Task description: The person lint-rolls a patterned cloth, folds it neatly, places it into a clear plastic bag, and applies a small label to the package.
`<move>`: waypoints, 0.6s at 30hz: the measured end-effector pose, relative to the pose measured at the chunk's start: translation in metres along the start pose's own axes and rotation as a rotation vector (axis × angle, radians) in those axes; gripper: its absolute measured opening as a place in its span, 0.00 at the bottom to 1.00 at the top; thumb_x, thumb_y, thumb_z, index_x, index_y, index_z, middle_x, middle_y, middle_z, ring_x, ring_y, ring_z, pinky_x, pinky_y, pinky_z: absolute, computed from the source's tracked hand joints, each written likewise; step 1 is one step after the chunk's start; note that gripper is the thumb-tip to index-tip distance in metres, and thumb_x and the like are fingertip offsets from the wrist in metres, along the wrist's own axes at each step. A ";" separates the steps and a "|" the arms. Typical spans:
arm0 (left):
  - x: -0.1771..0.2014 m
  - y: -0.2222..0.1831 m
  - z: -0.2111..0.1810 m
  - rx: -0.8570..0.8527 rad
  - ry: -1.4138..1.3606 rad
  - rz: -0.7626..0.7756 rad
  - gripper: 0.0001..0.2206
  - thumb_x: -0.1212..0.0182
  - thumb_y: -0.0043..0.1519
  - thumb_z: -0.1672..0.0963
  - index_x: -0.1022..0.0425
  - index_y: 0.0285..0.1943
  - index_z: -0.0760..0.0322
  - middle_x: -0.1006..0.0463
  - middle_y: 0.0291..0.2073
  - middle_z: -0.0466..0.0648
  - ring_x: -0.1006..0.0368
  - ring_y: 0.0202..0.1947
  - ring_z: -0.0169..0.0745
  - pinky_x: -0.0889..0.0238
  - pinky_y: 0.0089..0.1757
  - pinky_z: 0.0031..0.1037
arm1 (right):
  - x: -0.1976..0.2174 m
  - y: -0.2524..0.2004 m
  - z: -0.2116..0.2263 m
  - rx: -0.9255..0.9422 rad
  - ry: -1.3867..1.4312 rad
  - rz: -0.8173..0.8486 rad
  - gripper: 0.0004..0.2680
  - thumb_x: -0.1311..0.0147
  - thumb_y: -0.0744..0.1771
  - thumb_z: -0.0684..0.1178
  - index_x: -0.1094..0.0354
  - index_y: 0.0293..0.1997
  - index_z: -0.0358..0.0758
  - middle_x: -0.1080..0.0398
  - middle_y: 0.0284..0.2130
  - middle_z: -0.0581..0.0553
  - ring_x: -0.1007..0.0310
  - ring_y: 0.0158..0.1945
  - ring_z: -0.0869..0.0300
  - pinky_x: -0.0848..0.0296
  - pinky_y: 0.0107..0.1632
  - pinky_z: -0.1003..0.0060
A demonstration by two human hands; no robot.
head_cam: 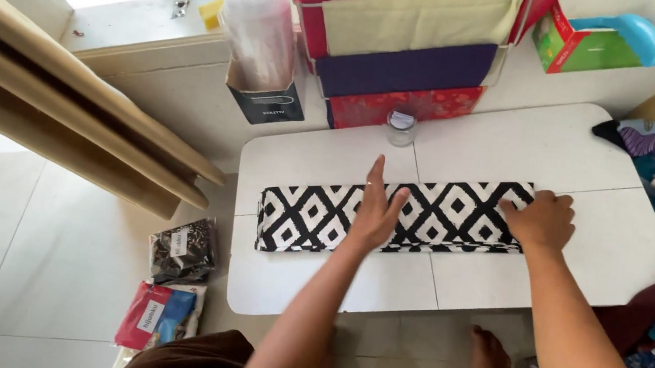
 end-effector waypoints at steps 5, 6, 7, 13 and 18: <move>-0.056 -0.002 0.023 -0.022 0.226 -0.145 0.38 0.55 0.69 0.44 0.61 0.80 0.72 0.54 0.76 0.69 0.54 0.76 0.63 0.64 0.71 0.48 | -0.027 0.013 -0.018 0.051 0.193 0.061 0.21 0.36 0.65 0.54 0.34 0.61 0.33 0.27 0.44 0.26 0.23 0.47 0.36 0.25 0.44 0.45; -0.060 0.004 0.020 -0.024 0.229 -0.151 0.38 0.55 0.69 0.44 0.61 0.80 0.72 0.54 0.76 0.69 0.54 0.76 0.63 0.64 0.71 0.48 | -0.024 0.023 -0.020 0.057 0.197 0.060 0.21 0.36 0.65 0.54 0.34 0.61 0.33 0.27 0.44 0.26 0.23 0.47 0.36 0.25 0.44 0.45; -0.065 0.003 0.020 -0.009 0.230 -0.194 0.38 0.54 0.69 0.43 0.60 0.80 0.72 0.54 0.76 0.69 0.54 0.76 0.63 0.63 0.71 0.49 | -0.024 0.027 -0.026 0.029 0.305 0.066 0.25 0.33 0.63 0.51 0.42 0.63 0.39 0.28 0.47 0.24 0.26 0.51 0.35 0.27 0.50 0.44; -0.084 0.009 0.014 0.017 0.109 -0.229 0.39 0.55 0.69 0.42 0.59 0.79 0.72 0.56 0.77 0.69 0.56 0.76 0.63 0.64 0.71 0.48 | -0.002 0.036 -0.068 -0.015 0.912 0.145 0.35 0.29 0.62 0.43 0.58 0.72 0.30 0.31 0.45 0.28 0.29 0.50 0.44 0.33 0.55 0.50; -0.103 0.016 0.009 -0.029 -0.178 -0.249 0.38 0.48 0.68 0.47 0.61 0.80 0.71 0.60 0.76 0.71 0.58 0.76 0.70 0.58 0.69 0.54 | 0.035 0.067 -0.078 0.111 0.909 0.092 0.33 0.32 0.64 0.42 0.55 0.74 0.34 0.30 0.39 0.47 0.30 0.40 0.61 0.30 0.41 0.69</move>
Point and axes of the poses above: each hand's wrist, its own y-axis towards the middle knuckle, its own x-axis out of the back of the hand, z = x × y, the point moved 2 cm from there along y, towards the middle knuckle
